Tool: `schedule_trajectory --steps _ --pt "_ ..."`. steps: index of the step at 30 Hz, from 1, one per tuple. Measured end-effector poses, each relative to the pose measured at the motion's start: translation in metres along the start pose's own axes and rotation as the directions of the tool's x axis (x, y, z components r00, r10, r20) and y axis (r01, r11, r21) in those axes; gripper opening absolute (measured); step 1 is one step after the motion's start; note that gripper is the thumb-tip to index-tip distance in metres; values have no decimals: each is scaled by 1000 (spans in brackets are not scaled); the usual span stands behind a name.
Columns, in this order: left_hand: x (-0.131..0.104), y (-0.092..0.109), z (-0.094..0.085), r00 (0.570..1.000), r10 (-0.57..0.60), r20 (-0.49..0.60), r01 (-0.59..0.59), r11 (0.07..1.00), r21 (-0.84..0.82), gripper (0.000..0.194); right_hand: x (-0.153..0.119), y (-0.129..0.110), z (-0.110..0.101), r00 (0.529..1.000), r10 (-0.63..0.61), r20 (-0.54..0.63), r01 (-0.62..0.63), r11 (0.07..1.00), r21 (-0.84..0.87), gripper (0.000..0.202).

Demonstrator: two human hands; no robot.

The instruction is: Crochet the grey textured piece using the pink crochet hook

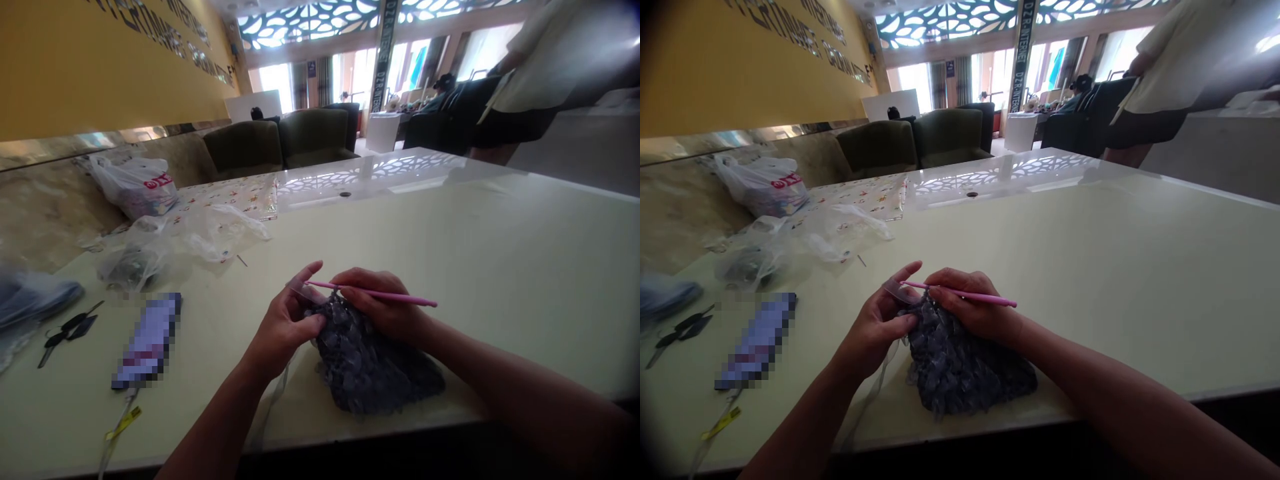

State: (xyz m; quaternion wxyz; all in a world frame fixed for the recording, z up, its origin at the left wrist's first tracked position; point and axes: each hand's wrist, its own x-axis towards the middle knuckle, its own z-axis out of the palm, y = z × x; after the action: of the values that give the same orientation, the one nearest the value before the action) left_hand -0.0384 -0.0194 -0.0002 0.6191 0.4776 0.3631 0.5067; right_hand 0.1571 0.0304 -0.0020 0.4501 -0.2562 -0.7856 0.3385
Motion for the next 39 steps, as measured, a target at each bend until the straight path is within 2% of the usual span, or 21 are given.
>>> schedule_trajectory --steps 7,11,16,21,23,26,30,35,39 --pt "-1 3 2 1000 7 -16 -7 1000 9 67 0 -1 -2 1000 13 -11 -13 1000 9 17" --pt "-1 -2 2 999 -16 -32 16 1000 -4 57 -2 -3 1 1000 -8 10 8 1000 -2 17" --pt "0 -3 2 998 -53 -24 55 994 91 72 -2 -2 3 1000 16 -17 -16 999 -30 17" --pt "0 1 0 999 -30 17 29 999 43 70 0 -2 0 997 31 -67 -34 999 -36 18" --pt "1 0 1 999 -23 -28 22 999 -27 61 0 -3 1 997 36 -75 -39 999 -35 19" --pt "5 -4 2 985 -35 -168 17 994 -109 45 -1 -5 3 997 24 -68 -26 999 -32 20" --pt "8 -11 2 955 -33 -293 16 998 -61 41 -2 -7 6 999 -1 -49 0 999 -34 19" --pt "7 -10 4 947 -46 -318 28 998 -63 55 -3 -6 6 999 -7 -45 5 999 -36 18" --pt "9 -7 2 957 -124 -262 72 977 -202 57 -4 -2 6 999 -6 -44 4 999 -44 17"
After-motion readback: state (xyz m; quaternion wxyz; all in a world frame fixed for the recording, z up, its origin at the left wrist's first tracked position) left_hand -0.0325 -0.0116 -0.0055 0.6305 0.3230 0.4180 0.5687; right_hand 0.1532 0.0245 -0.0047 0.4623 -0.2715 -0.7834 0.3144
